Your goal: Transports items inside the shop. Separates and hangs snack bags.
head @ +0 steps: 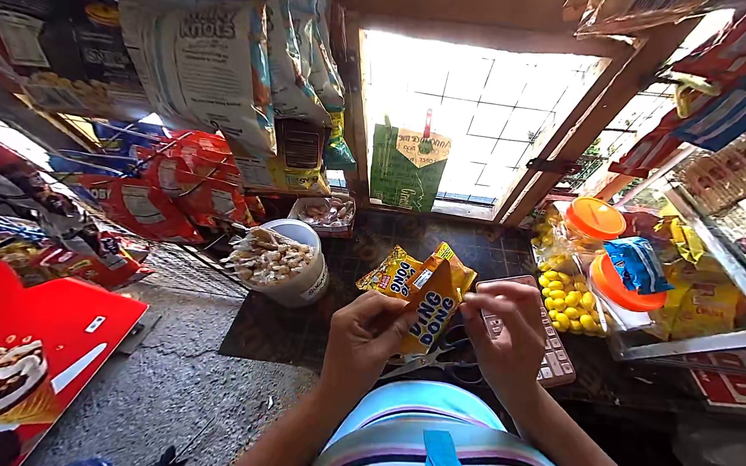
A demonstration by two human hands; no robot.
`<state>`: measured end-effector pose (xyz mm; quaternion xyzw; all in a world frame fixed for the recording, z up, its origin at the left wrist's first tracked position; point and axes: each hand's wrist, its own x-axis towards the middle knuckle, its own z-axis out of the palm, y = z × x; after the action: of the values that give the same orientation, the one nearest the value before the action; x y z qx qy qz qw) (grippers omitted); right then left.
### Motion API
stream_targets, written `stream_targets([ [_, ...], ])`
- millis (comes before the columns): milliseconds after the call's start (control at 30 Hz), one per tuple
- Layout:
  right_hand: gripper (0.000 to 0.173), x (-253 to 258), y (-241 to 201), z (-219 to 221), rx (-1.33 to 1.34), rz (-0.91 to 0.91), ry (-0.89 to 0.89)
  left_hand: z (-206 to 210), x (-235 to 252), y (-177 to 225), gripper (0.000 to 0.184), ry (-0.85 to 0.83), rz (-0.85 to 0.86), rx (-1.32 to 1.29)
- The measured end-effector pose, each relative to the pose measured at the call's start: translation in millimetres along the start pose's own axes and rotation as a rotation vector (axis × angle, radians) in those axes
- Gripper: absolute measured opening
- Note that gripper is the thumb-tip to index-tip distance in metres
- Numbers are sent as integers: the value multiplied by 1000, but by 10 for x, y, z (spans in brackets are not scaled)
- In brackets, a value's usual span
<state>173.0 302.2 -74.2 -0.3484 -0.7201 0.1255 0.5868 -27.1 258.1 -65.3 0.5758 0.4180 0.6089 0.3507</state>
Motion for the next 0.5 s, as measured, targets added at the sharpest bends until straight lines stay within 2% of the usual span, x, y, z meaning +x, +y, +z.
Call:
stream_targets([
  [100, 11, 61, -114, 75, -32, -157, -74, 94, 6, -8, 9, -28, -15, -2],
  [300, 17, 23, -44, 154, -34, -142, -109, 165, 3, -14, 14, -58, 39, 64],
  [500, 14, 5, -45, 123, -26, -124, -137, 163, -5, -20, 15, -62, 153, 233],
])
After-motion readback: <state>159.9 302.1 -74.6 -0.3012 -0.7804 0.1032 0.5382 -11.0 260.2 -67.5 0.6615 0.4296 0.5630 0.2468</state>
